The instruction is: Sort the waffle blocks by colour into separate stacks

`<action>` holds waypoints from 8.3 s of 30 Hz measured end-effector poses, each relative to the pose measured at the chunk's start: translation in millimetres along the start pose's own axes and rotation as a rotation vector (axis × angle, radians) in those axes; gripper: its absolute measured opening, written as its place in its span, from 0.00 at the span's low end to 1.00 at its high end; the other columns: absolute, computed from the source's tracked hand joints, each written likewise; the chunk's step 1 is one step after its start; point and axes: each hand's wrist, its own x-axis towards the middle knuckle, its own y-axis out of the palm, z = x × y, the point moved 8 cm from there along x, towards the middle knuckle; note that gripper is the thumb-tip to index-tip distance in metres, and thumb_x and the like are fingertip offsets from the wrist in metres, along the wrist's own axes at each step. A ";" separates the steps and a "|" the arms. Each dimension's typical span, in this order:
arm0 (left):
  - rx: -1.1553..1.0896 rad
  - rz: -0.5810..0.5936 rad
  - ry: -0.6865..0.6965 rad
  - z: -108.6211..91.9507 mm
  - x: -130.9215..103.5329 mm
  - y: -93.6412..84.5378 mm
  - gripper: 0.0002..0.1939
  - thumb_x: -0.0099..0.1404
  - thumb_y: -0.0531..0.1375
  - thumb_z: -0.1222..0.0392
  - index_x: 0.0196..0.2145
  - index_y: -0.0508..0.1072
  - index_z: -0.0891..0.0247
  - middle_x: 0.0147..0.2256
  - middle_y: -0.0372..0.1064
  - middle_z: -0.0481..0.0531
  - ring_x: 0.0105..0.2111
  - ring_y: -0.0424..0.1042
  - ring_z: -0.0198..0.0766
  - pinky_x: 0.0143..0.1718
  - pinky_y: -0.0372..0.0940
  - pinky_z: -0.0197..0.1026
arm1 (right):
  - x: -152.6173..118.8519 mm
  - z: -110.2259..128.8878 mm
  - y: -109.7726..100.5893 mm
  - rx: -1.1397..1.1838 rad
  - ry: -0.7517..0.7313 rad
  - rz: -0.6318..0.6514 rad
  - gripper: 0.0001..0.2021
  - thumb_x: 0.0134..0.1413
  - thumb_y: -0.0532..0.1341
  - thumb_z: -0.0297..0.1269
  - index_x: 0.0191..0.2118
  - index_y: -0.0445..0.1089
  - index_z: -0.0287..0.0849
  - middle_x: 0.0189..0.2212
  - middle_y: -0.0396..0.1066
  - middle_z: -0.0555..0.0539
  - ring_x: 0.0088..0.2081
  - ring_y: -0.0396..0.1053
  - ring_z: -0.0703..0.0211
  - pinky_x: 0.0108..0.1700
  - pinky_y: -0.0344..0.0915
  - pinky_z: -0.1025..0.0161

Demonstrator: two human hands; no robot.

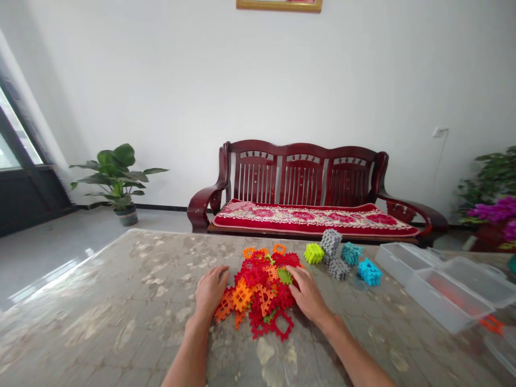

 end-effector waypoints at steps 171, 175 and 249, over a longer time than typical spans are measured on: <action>0.105 0.011 0.048 0.7 4.0 5.8 0.17 0.66 0.51 0.57 0.47 0.77 0.56 0.55 0.72 0.52 0.55 0.69 0.41 0.59 0.59 0.43 | -29.4 -61.6 -34.8 0.101 0.244 -0.001 0.28 0.36 0.59 0.26 0.50 0.73 0.41 0.52 0.72 0.41 0.53 0.69 0.50 0.53 0.68 0.53; 0.103 0.008 0.057 0.9 4.0 6.4 0.18 0.66 0.50 0.56 0.47 0.76 0.56 0.54 0.72 0.52 0.54 0.69 0.42 0.58 0.60 0.44 | -30.5 -52.8 -40.4 -0.046 0.207 -0.032 0.25 0.41 0.60 0.27 0.51 0.73 0.41 0.49 0.73 0.41 0.52 0.69 0.49 0.56 0.64 0.51; -0.383 0.143 0.285 -47.7 -5.0 0.9 0.23 0.63 0.56 0.45 0.52 0.74 0.56 0.56 0.70 0.54 0.59 0.64 0.46 0.63 0.56 0.50 | -16.1 5.5 -44.3 -0.183 -0.030 -0.201 0.13 0.58 0.56 0.35 0.46 0.74 0.46 0.46 0.74 0.44 0.50 0.67 0.52 0.55 0.61 0.52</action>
